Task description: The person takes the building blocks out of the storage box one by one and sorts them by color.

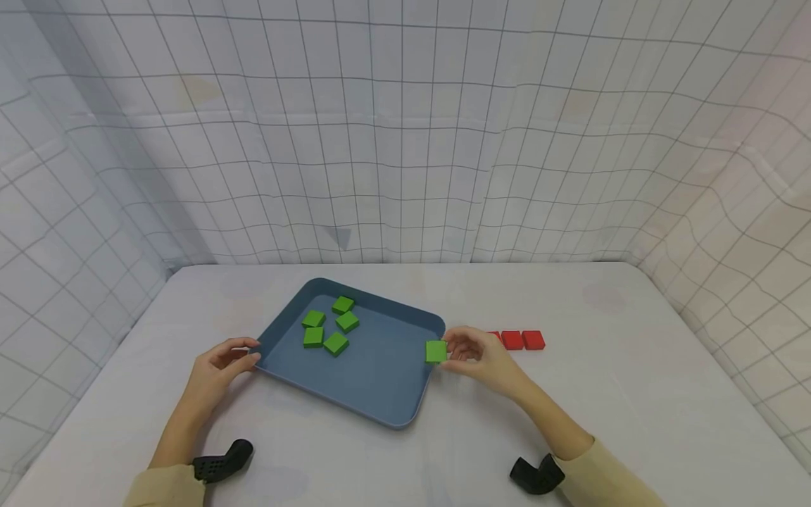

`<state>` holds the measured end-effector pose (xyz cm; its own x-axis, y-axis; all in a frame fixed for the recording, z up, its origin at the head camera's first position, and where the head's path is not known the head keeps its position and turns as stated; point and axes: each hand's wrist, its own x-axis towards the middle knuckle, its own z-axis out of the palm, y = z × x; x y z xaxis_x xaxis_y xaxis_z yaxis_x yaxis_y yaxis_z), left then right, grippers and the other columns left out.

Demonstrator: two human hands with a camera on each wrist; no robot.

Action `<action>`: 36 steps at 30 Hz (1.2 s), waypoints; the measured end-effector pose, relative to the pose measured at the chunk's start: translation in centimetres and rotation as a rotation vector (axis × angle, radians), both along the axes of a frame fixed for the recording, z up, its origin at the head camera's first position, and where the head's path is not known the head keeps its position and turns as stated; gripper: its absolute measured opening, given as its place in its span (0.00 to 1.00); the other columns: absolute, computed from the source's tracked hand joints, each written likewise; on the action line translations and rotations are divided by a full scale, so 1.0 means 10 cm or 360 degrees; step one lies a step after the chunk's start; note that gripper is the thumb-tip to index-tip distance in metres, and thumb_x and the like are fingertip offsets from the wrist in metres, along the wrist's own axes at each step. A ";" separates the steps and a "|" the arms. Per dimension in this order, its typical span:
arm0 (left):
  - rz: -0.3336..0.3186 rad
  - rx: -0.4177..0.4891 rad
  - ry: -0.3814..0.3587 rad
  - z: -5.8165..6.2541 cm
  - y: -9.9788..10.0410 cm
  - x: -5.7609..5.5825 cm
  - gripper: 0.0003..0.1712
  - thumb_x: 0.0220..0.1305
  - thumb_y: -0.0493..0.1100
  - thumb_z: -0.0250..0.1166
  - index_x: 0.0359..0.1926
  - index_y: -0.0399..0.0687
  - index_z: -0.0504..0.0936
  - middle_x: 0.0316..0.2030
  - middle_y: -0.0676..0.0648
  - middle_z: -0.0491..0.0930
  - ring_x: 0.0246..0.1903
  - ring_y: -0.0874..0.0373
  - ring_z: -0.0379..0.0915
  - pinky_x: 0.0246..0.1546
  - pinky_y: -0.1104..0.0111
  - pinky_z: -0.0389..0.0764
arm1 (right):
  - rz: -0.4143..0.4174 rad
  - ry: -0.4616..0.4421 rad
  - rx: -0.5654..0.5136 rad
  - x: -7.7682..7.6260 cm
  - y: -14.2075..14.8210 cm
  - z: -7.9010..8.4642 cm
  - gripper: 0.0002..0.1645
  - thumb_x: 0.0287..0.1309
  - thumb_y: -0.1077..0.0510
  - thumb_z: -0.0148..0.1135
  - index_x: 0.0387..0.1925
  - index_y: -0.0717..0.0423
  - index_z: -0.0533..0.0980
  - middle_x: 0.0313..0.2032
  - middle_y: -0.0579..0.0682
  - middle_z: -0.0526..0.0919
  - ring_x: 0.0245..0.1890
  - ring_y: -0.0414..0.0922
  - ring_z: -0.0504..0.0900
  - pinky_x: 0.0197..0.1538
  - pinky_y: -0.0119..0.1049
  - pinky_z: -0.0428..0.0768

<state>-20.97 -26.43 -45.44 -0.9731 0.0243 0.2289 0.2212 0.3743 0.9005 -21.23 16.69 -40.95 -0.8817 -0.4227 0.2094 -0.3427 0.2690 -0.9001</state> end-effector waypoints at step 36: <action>-0.0024 0.0047 -0.0002 -0.01 -0.01 -0.01 0.16 0.62 0.37 0.59 0.47 0.29 0.73 0.40 0.62 0.75 0.37 0.70 0.70 0.35 0.80 0.76 | -0.0034 -0.0133 0.0196 0.08 0.61 -0.38 0.20 0.46 0.63 0.69 0.42 0.64 0.73 0.33 0.55 0.77 0.30 0.40 0.76 0.34 0.27 0.76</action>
<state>-21.09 -26.52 -45.54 -0.9730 0.0324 0.2285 0.2255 0.3442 0.9114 -20.39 22.81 -44.72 -0.9030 -0.4216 0.0828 -0.2611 0.3854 -0.8850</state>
